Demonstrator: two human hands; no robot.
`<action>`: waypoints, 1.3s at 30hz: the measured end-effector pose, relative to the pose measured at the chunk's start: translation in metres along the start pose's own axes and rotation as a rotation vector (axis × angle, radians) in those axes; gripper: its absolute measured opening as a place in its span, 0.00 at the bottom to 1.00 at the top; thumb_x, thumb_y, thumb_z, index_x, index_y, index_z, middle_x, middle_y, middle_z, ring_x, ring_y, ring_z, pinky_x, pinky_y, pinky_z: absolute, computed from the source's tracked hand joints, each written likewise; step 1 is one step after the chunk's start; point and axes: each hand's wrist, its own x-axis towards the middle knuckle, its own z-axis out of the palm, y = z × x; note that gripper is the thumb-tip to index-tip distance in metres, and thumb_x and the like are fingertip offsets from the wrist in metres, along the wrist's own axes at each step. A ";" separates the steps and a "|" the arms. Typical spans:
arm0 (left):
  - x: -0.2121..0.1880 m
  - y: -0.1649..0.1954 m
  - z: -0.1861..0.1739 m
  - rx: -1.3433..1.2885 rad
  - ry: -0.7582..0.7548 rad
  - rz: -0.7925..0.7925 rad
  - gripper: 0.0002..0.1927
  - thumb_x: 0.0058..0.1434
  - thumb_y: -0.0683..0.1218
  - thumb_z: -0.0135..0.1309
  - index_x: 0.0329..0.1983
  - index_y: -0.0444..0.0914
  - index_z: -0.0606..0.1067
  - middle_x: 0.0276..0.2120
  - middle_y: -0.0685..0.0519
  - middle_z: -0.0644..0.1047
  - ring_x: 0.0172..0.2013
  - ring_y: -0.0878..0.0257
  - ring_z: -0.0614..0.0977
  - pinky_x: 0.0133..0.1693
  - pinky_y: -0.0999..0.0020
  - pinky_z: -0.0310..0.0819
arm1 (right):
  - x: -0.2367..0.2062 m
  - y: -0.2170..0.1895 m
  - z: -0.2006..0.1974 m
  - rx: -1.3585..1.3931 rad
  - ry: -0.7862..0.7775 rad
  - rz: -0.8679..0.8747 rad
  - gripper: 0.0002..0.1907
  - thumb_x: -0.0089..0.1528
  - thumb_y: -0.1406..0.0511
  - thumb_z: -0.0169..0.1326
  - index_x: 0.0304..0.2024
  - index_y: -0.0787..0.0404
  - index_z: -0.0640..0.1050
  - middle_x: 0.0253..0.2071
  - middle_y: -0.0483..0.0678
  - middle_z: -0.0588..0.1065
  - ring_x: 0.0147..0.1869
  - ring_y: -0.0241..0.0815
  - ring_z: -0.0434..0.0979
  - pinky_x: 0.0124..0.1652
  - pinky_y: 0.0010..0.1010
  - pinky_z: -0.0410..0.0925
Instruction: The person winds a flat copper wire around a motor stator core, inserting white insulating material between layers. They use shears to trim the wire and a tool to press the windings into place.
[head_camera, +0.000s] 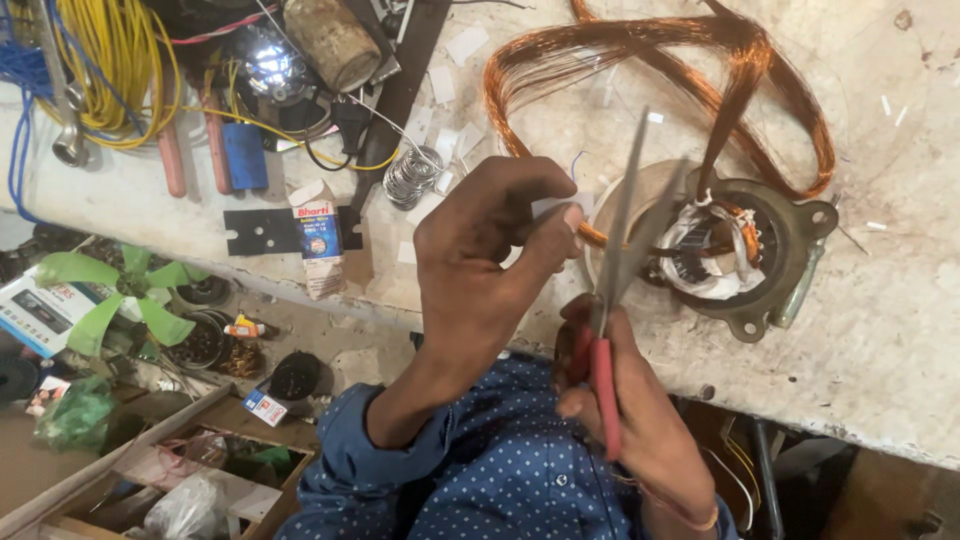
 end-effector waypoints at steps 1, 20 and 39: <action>0.000 0.001 -0.001 0.012 -0.001 -0.004 0.11 0.70 0.34 0.59 0.54 0.31 0.75 0.43 0.53 0.79 0.39 0.70 0.83 0.42 0.77 0.81 | 0.003 0.001 0.000 -0.097 0.025 0.056 0.35 0.52 0.67 0.64 0.59 0.63 0.65 0.35 0.49 0.69 0.37 0.41 0.71 0.37 0.30 0.69; -0.008 0.017 -0.018 0.127 0.120 -0.078 0.09 0.68 0.34 0.58 0.50 0.30 0.75 0.40 0.52 0.80 0.37 0.71 0.82 0.38 0.77 0.79 | 0.018 0.001 0.012 -0.495 0.035 0.068 0.35 0.45 0.60 0.71 0.52 0.60 0.72 0.22 0.45 0.75 0.27 0.40 0.81 0.30 0.35 0.70; -0.011 0.002 -0.020 0.079 -0.053 0.010 0.19 0.73 0.31 0.41 0.66 0.28 0.71 0.52 0.41 0.82 0.50 0.59 0.85 0.56 0.66 0.83 | -0.037 0.032 -0.109 -0.215 1.073 -0.657 0.14 0.74 0.71 0.58 0.60 0.72 0.73 0.50 0.55 0.76 0.50 0.44 0.83 0.48 0.25 0.76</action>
